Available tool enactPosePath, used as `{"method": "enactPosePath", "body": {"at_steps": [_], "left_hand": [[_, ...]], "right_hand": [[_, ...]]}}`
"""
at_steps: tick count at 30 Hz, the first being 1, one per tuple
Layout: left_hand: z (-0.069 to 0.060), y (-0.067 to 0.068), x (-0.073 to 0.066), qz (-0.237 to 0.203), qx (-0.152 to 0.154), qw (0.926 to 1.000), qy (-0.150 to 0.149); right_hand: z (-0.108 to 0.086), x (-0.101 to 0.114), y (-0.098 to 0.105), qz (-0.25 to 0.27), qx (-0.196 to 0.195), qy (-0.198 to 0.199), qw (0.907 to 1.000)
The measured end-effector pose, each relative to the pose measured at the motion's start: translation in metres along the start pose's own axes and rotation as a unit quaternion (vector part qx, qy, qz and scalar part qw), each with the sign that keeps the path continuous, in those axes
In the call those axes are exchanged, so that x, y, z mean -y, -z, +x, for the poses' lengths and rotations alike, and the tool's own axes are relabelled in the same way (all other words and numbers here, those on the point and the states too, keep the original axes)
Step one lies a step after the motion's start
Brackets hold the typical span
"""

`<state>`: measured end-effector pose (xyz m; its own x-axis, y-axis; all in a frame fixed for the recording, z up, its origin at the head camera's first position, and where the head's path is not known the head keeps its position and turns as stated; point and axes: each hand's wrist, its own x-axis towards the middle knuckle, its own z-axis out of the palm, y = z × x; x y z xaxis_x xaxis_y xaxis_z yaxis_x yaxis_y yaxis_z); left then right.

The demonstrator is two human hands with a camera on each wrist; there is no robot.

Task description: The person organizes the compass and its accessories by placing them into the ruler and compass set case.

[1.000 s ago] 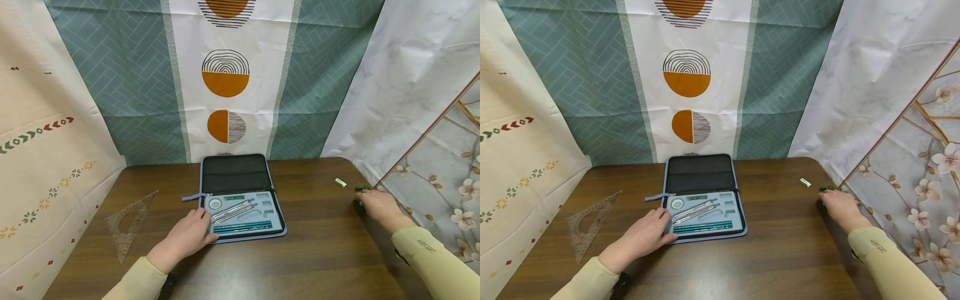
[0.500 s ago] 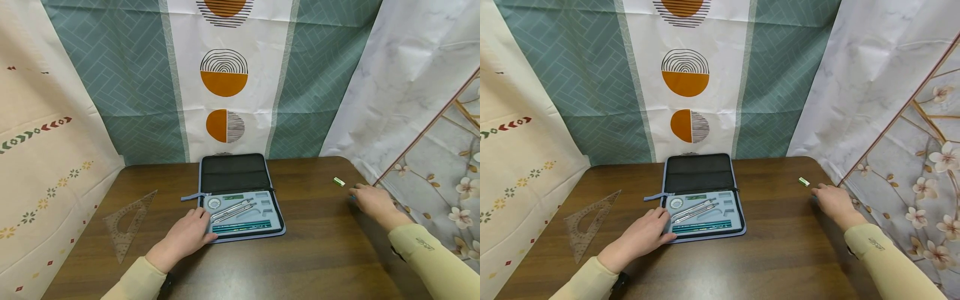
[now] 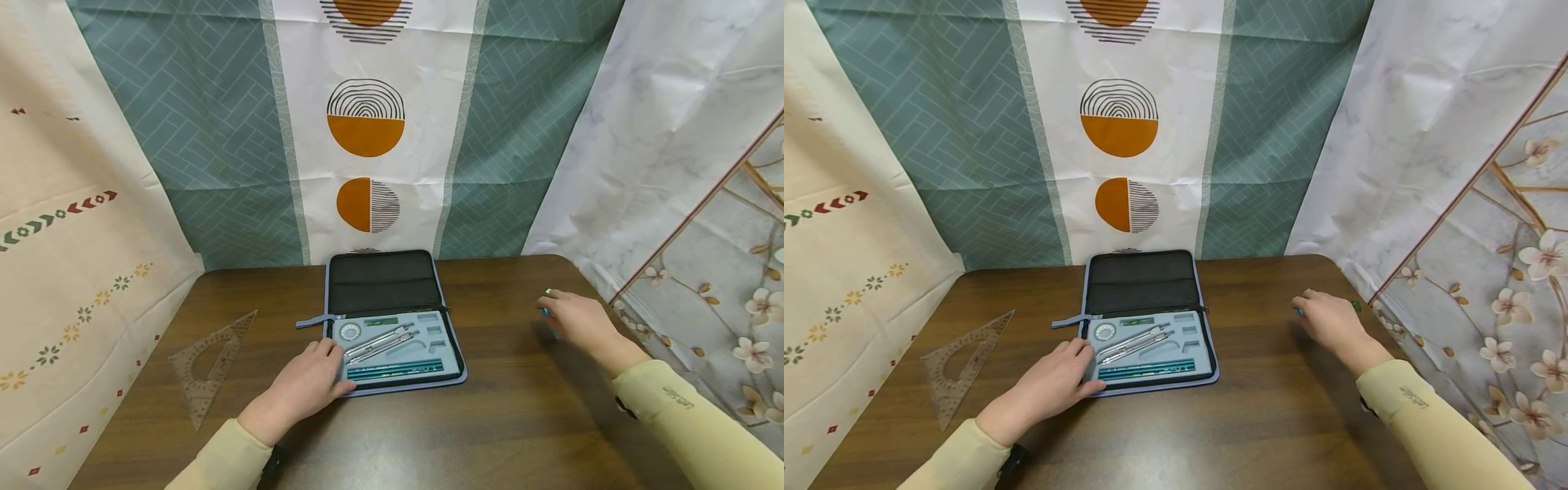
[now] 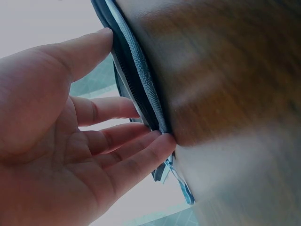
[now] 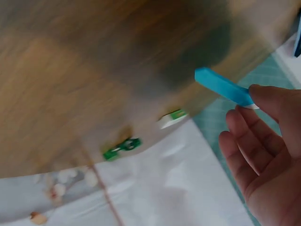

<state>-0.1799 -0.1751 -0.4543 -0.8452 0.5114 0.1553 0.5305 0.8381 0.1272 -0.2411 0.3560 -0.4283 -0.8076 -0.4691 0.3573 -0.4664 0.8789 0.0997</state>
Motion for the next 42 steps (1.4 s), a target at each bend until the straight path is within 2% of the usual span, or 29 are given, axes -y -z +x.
{"method": "enactPosePath", "body": {"at_steps": [9, 19, 31, 37, 42], "left_hand": [[0.002, 0.000, 0.000, 0.002, 0.008, 1.0000, 0.004], [0.001, 0.001, -0.001, -0.001, 0.005, 1.0000, 0.002], [0.000, 0.000, 0.001, -0.001, 0.008, 1.0000, 0.002], [0.000, -0.001, 0.001, -0.001, 0.005, 1.0000, -0.001], [0.000, -0.001, 0.000, 0.001, 0.004, 1.0000, -0.003]], "right_hand": [[0.019, 0.025, 0.002, 0.055, 0.002, -0.034, 0.9979], [0.032, 0.040, 0.002, 0.136, 0.003, -0.075, 0.9879], [0.042, 0.060, -0.005, 0.170, -0.032, -0.080, 0.9817], [0.049, 0.075, -0.011, 0.196, -0.027, -0.105, 0.9747], [0.057, 0.092, -0.014, 0.220, -0.025, -0.108, 0.9691]]}}
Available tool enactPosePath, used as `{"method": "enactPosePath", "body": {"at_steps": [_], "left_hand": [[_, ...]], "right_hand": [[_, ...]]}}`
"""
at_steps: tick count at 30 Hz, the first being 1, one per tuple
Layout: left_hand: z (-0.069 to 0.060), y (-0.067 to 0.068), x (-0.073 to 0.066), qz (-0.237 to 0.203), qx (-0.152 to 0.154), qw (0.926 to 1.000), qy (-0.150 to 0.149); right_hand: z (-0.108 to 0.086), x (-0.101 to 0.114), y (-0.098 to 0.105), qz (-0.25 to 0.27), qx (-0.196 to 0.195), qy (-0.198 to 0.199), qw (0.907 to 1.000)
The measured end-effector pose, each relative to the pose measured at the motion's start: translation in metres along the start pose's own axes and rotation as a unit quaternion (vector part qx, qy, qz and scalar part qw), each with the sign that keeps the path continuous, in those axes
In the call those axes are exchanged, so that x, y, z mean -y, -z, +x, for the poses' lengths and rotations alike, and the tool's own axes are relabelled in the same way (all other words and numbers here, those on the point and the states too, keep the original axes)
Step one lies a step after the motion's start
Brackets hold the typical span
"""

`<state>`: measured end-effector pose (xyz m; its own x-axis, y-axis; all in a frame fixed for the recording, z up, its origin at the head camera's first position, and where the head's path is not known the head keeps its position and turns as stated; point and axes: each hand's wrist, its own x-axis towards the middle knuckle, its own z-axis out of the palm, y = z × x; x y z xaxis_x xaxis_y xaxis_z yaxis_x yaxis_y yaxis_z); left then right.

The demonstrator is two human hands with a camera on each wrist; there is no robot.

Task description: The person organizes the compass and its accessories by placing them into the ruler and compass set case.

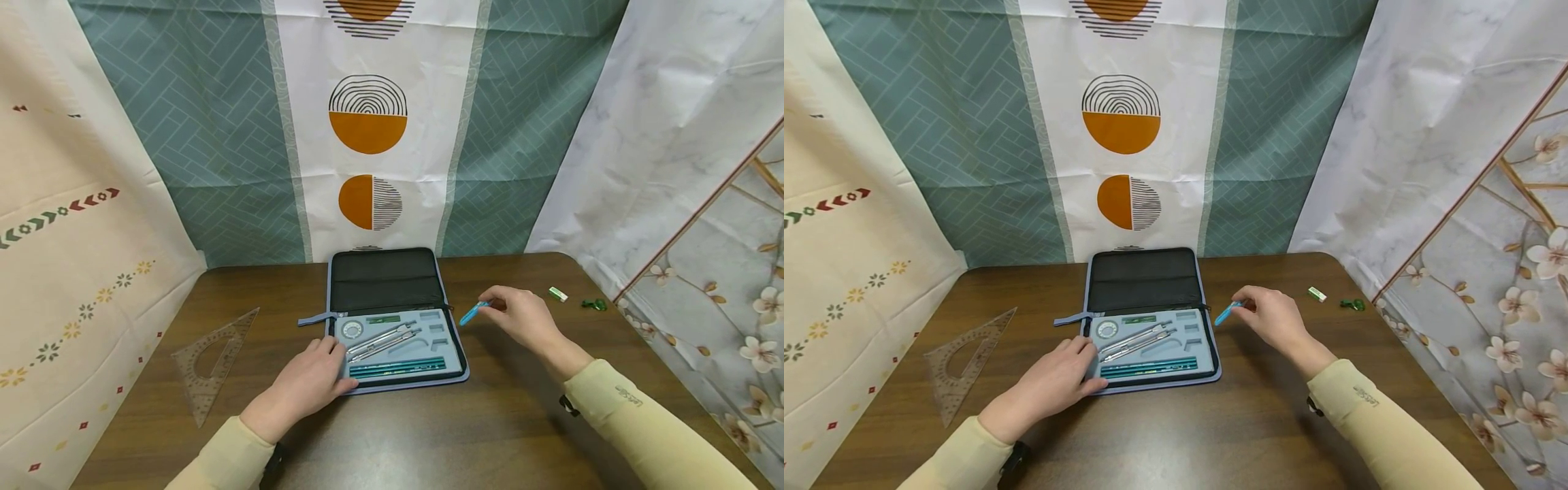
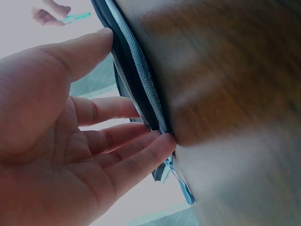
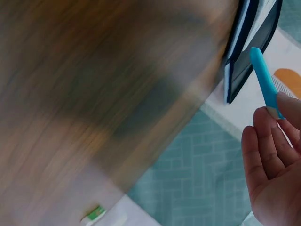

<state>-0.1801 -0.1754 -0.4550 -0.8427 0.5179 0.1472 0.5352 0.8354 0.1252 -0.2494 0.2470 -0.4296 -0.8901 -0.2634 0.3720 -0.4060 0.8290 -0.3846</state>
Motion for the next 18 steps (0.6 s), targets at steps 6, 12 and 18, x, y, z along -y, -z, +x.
{"method": "enactPosePath", "body": {"at_steps": [6, 12, 18], "left_hand": [[0.001, 0.001, 0.000, -0.002, 0.003, 1.0000, -0.001], [0.001, 0.002, 0.000, -0.002, 0.005, 1.0000, 0.002], [0.001, 0.001, 0.000, -0.003, 0.004, 1.0000, 0.001]], "right_hand": [[0.006, 0.022, -0.013, 0.039, -0.007, 0.005, 0.9992], [0.009, 0.041, -0.030, 0.072, 0.015, 0.026, 0.9970], [0.010, 0.056, -0.044, 0.103, 0.050, 0.050, 0.9922]]}}
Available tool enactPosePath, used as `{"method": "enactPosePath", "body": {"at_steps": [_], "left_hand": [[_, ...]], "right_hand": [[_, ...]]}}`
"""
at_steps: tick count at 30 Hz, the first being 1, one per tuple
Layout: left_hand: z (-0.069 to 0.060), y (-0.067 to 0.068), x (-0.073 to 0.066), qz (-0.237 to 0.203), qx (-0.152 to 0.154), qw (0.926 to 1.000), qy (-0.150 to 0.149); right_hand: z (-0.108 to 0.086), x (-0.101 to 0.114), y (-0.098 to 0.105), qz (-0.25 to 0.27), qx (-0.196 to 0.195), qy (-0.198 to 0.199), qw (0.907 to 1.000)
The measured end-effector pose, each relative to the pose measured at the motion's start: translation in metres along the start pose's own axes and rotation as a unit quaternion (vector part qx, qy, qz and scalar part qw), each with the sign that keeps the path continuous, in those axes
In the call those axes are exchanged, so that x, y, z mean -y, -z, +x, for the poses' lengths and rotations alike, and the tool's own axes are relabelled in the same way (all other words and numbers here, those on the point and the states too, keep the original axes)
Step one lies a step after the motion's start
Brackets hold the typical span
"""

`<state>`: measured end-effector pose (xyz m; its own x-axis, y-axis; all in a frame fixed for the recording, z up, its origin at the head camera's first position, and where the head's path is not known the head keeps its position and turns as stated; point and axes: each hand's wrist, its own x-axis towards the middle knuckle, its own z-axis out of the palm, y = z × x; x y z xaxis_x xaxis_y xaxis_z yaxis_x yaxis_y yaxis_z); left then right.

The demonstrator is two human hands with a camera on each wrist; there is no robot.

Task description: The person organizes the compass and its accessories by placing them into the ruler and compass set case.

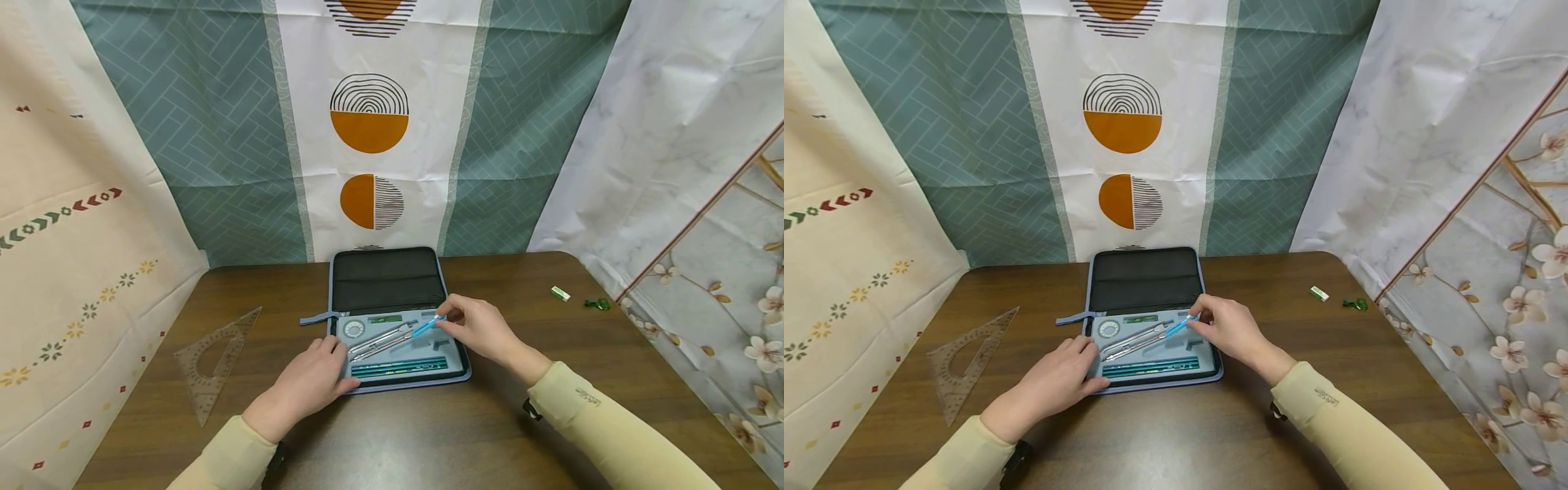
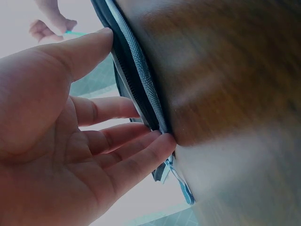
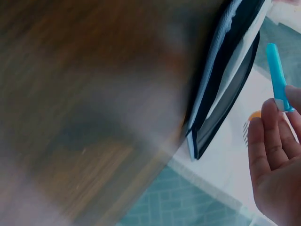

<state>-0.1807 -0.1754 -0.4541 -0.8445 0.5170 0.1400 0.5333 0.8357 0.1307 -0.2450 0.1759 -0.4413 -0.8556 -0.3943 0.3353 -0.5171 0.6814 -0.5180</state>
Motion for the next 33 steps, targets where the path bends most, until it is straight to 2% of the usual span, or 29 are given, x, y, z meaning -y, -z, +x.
{"method": "enactPosePath", "body": {"at_steps": [13, 22, 33], "left_hand": [[0.000, 0.000, 0.000, 0.004, -0.004, 1.0000, -0.004], [0.000, 0.000, 0.000, 0.001, 0.004, 1.0000, 0.002], [0.000, 0.000, 0.000, 0.004, -0.001, 1.0000, -0.001]], "right_hand": [[0.004, 0.007, -0.017, 0.000, 0.048, 0.037, 0.9981], [0.006, 0.016, -0.022, -0.002, 0.063, 0.043, 0.9971], [0.005, 0.017, -0.030, -0.023, 0.071, 0.053, 0.9958]]}}
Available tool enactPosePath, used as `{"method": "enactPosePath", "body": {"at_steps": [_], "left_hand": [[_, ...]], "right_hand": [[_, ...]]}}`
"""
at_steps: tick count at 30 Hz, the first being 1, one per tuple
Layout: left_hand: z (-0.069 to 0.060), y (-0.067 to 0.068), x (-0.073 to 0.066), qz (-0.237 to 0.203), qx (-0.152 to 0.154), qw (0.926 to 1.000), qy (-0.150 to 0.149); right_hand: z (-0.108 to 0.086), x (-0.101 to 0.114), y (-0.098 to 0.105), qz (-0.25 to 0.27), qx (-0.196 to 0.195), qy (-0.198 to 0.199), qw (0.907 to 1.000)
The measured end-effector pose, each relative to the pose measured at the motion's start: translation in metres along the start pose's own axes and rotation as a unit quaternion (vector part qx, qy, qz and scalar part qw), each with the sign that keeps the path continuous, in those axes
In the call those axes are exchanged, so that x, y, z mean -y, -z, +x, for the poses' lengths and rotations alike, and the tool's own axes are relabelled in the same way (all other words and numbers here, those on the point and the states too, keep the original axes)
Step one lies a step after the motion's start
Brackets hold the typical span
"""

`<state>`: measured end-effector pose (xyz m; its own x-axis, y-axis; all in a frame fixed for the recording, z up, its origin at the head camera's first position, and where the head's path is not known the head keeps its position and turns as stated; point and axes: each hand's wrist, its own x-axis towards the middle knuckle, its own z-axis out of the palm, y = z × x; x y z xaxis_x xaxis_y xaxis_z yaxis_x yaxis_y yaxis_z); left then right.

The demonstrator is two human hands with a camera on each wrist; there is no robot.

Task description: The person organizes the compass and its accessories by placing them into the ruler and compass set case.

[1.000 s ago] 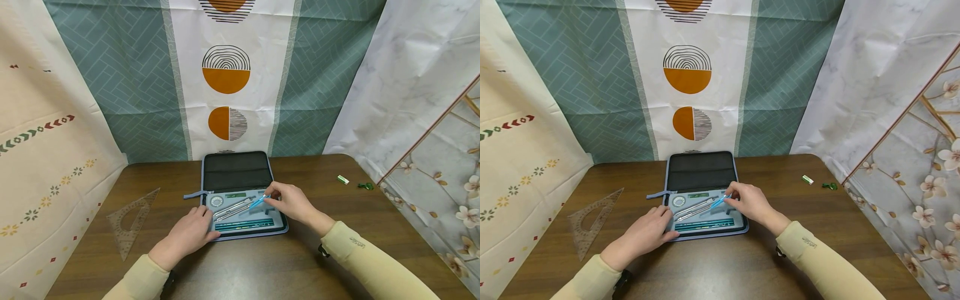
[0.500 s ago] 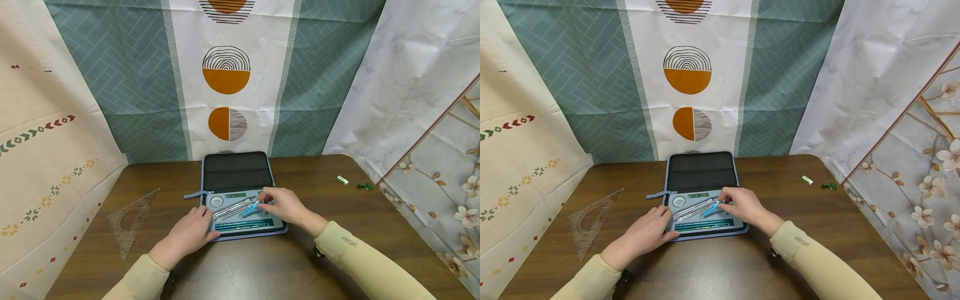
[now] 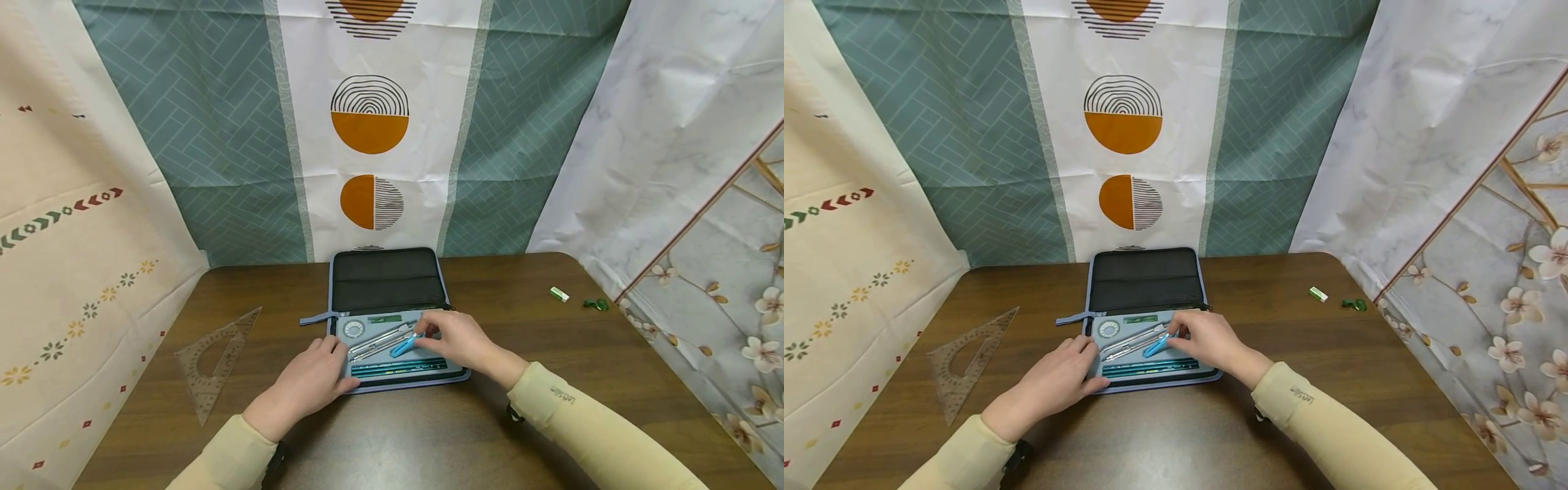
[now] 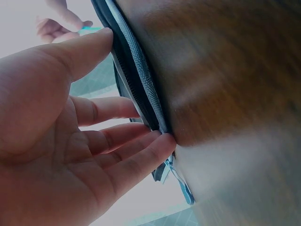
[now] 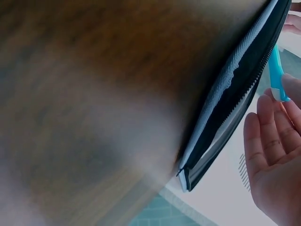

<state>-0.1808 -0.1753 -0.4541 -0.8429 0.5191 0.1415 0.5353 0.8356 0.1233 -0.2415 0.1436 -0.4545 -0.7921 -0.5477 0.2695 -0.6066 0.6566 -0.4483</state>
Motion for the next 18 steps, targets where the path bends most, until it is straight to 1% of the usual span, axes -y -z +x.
{"method": "enactPosePath", "body": {"at_steps": [4, 8, 12, 18], "left_hand": [[0.0002, -0.0001, 0.0003, 0.001, 0.001, 1.0000, 0.001], [-0.0002, -0.0003, 0.0002, 0.003, -0.002, 1.0000, 0.000], [-0.0008, -0.0004, -0.0004, 0.000, -0.009, 1.0000, -0.001], [-0.0014, 0.0000, -0.0011, -0.001, -0.012, 0.9999, 0.000]], "right_hand": [[0.0002, 0.0003, -0.0017, -0.008, 0.001, -0.001, 1.0000], [0.0001, -0.0015, -0.0036, -0.033, 0.000, 0.006, 0.9994], [-0.0002, -0.0021, -0.0046, -0.064, 0.009, 0.014, 0.9978], [0.0000, -0.0018, -0.0052, -0.085, 0.021, 0.027, 0.9958]]}}
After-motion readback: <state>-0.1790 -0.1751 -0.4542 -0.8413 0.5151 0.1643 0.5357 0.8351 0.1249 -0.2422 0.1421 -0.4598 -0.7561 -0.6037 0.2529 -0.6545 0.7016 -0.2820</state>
